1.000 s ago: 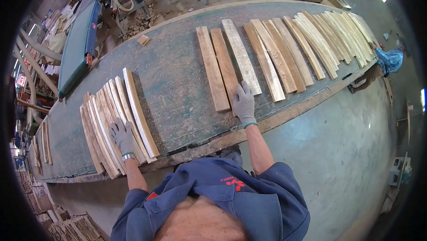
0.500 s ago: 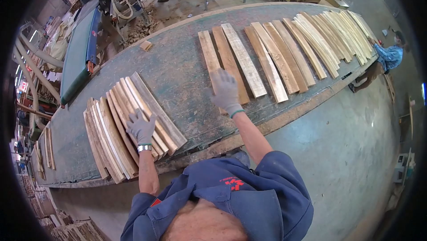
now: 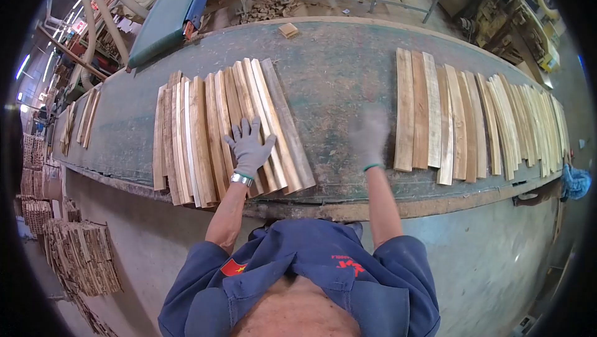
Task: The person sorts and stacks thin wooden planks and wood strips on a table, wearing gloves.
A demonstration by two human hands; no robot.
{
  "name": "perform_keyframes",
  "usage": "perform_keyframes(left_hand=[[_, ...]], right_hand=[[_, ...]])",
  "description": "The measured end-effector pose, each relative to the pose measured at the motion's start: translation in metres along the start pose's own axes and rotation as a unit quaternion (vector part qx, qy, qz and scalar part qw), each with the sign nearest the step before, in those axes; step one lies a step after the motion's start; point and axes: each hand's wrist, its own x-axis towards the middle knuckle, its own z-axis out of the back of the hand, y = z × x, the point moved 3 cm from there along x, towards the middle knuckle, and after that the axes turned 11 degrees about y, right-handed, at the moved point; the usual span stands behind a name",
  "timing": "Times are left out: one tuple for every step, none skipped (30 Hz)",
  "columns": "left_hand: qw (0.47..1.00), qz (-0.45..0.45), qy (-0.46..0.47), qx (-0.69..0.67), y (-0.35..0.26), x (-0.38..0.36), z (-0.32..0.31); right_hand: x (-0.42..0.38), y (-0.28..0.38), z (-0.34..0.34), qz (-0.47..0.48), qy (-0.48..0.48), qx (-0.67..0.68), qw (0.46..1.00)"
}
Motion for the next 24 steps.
perform_keyframes(left_hand=[[1.0, -0.006, 0.002, 0.01, -0.006, 0.002, 0.0], [1.0, -0.025, 0.011, 0.0, -0.013, 0.004, 0.003], [0.999, -0.039, 0.001, -0.008, -0.02, 0.007, 0.001], [0.998, -0.063, 0.001, -0.024, -0.026, 0.01, -0.001], [0.995, -0.086, 0.0, -0.041, -0.031, 0.011, 0.0], [0.993, -0.109, 0.021, -0.05, -0.038, 0.013, 0.0], [0.988, -0.134, 0.042, -0.059, -0.047, 0.012, 0.005], [0.988, -0.142, 0.041, -0.038, -0.06, 0.012, 0.006], [0.984, -0.168, 0.022, -0.064, -0.07, 0.019, -0.008], [0.982, -0.168, 0.028, -0.078, -0.085, 0.017, -0.011], [0.98, -0.171, 0.037, -0.09, -0.101, 0.016, -0.015], [0.979, -0.177, 0.032, -0.096, -0.114, 0.014, -0.019], [0.978, -0.18, 0.034, -0.098, -0.123, 0.014, -0.023], [0.977, -0.184, 0.037, -0.099, -0.128, 0.016, -0.025], [0.976, -0.188, 0.039, -0.098, -0.131, 0.018, -0.027], [0.975, -0.192, 0.043, -0.105, -0.129, 0.022, -0.03], [0.975, -0.188, 0.046, -0.111, -0.127, 0.021, -0.026], [0.975, -0.183, 0.049, -0.119, -0.123, 0.02, -0.022], [0.975, -0.176, 0.052, -0.126, -0.118, 0.02, -0.018], [0.979, -0.162, 0.049, -0.114, -0.114, 0.02, -0.014], [0.983, -0.155, 0.049, -0.089, -0.11, 0.02, -0.01], [0.984, -0.154, 0.042, -0.086, -0.105, 0.025, -0.013], [0.985, -0.149, 0.037, -0.082, -0.101, 0.028, -0.016], [0.987, -0.148, 0.033, -0.06, -0.094, 0.026, -0.019]], right_hand=[[-0.016, 0.023, -0.024, 0.133, 0.027, 0.117, 0.984], [-0.043, 0.068, -0.029, 0.155, 0.102, 0.096, 0.978], [-0.067, 0.102, -0.03, 0.179, 0.176, 0.074, 0.965], [-0.076, 0.1, -0.038, 0.174, 0.152, 0.077, 0.97], [-0.082, 0.098, -0.05, 0.171, 0.13, 0.08, 0.973], [-0.088, 0.095, -0.06, 0.168, 0.108, 0.082, 0.976], [-0.093, 0.09, -0.06, 0.153, 0.102, 0.057, 0.981], [-0.096, 0.079, -0.056, 0.136, 0.094, 0.031, 0.986], [-0.096, 0.067, -0.05, 0.117, 0.084, 0.005, 0.99], [-0.095, 0.051, -0.049, 0.103, 0.058, 0.003, 0.993], [-0.094, 0.039, -0.04, 0.087, 0.041, -0.029, 0.995], [-0.092, 0.024, -0.029, 0.066, 0.024, -0.061, 0.996], [-0.091, 0.009, -0.018, 0.042, 0.008, -0.093, 0.995], [-0.088, -0.003, -0.01, 0.039, -0.031, -0.115, 0.992], [-0.089, -0.015, -0.005, 0.02, -0.017, -0.107, 0.994], [-0.09, -0.016, 0.007, 0.003, -0.003, -0.097, 0.995], [-0.092, -0.02, 0.015, -0.011, 0.011, -0.086, 0.996], [-0.093, -0.029, 0.013, -0.015, -0.011, -0.083, 0.996], [-0.094, -0.034, 0.012, -0.031, -0.005, -0.065, 0.997], [-0.095, -0.038, 0.011, -0.047, 0.001, -0.048, 0.998], [-0.095, -0.043, 0.013, -0.063, 0.007, -0.031, 0.998], [-0.095, -0.041, 0.013, -0.075, 0.009, -0.029, 0.997], [-0.096, -0.042, 0.012, -0.077, 0.005, -0.025, 0.997], [-0.096, -0.043, 0.011, -0.076, 0.002, -0.021, 0.997]])
